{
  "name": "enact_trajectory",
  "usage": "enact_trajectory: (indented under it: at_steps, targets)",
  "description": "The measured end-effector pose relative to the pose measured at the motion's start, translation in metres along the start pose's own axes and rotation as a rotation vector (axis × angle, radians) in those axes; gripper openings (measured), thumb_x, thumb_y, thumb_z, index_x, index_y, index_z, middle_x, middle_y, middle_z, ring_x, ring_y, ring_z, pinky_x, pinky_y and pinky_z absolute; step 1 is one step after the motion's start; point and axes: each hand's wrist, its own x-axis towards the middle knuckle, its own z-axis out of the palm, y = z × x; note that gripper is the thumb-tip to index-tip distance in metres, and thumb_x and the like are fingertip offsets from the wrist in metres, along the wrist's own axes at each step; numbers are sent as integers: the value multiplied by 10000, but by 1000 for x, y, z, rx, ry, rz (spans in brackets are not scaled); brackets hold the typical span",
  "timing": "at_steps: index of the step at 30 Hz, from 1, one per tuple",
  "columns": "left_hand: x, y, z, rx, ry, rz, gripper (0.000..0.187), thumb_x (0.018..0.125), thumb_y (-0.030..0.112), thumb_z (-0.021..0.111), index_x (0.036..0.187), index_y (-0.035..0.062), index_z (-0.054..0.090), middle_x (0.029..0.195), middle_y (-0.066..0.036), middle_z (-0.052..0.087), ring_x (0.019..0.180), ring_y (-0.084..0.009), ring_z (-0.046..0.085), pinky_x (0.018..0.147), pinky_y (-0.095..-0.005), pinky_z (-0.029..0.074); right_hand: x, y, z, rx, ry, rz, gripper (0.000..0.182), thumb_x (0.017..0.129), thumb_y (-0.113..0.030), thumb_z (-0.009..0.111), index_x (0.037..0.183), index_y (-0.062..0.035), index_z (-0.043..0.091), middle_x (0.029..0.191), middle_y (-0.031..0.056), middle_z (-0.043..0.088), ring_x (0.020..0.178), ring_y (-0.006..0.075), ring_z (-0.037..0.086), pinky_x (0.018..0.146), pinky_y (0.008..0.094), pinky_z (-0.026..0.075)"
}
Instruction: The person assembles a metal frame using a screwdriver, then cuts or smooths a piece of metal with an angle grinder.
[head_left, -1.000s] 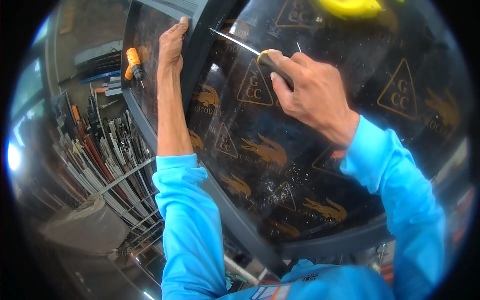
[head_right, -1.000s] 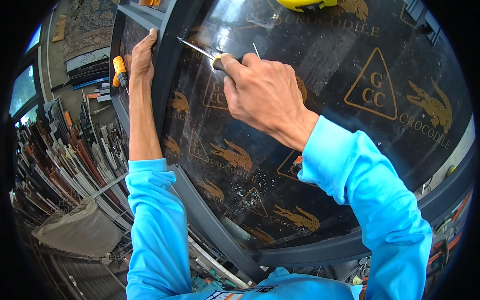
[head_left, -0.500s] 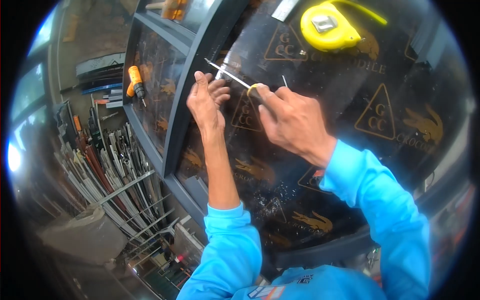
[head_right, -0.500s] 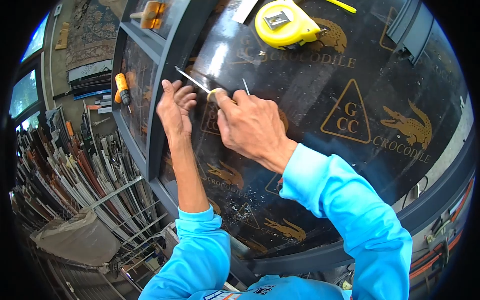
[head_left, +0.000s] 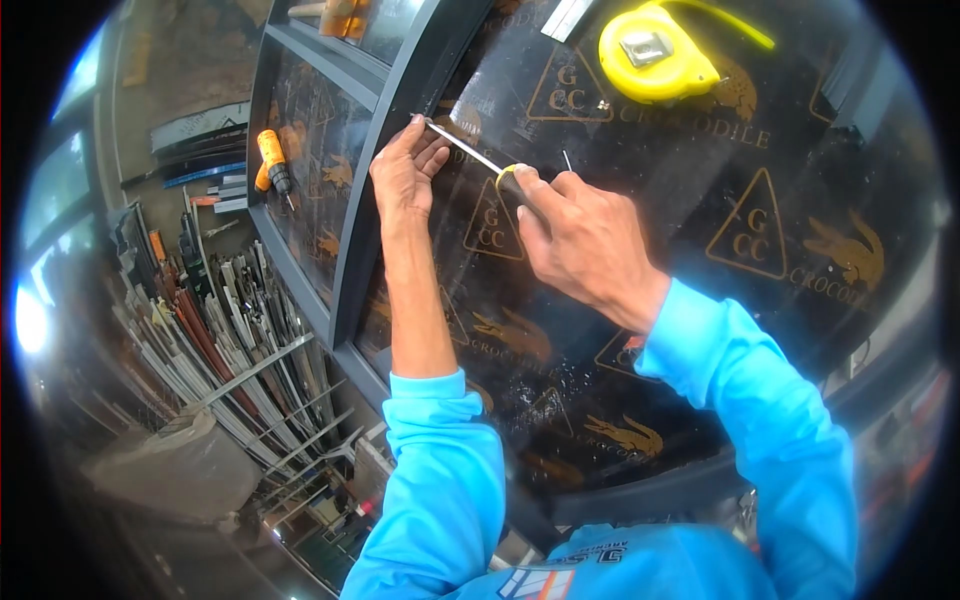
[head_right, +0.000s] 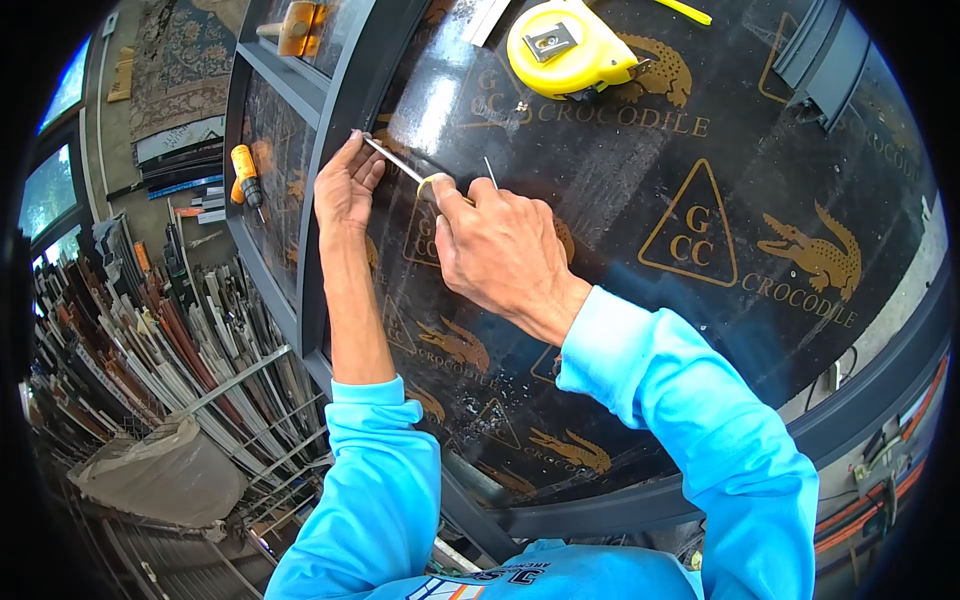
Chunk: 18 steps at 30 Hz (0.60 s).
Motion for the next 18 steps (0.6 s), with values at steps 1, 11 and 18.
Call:
enact_trajectory:
  at_steps: [1, 11, 18]
  targets:
    - [0, 0, 3, 8, 36, 17, 279, 832, 162, 706, 969, -62, 612, 880, -151, 663, 759, -238, 672, 616, -272, 543, 1, -2, 0, 3, -1, -2, 360, 831, -155, 604, 1154, 4, 587, 712, 148, 583, 587, 282, 622, 523, 374, 508]
    - [-6, -8, 13, -58, 160, 123, 281, 794, 100, 718, 964, -83, 588, 807, -126, 635, 692, -222, 663, 584, -277, 550, 5, -5, -3, 191, -63, 155, 370, 841, -164, 577, 1173, 0, 576, 710, 190, 597, 609, 341, 614, 569, 413, 513]
    - [-6, -5, 19, -13, 219, 120, 248, 785, 94, 683, 921, -86, 579, 739, -110, 610, 584, -181, 633, 495, -242, 530, 5, -4, 0, 240, -55, 171, 355, 842, -168, 578, 1156, -2, 579, 710, 190, 596, 605, 347, 606, 564, 431, 498]
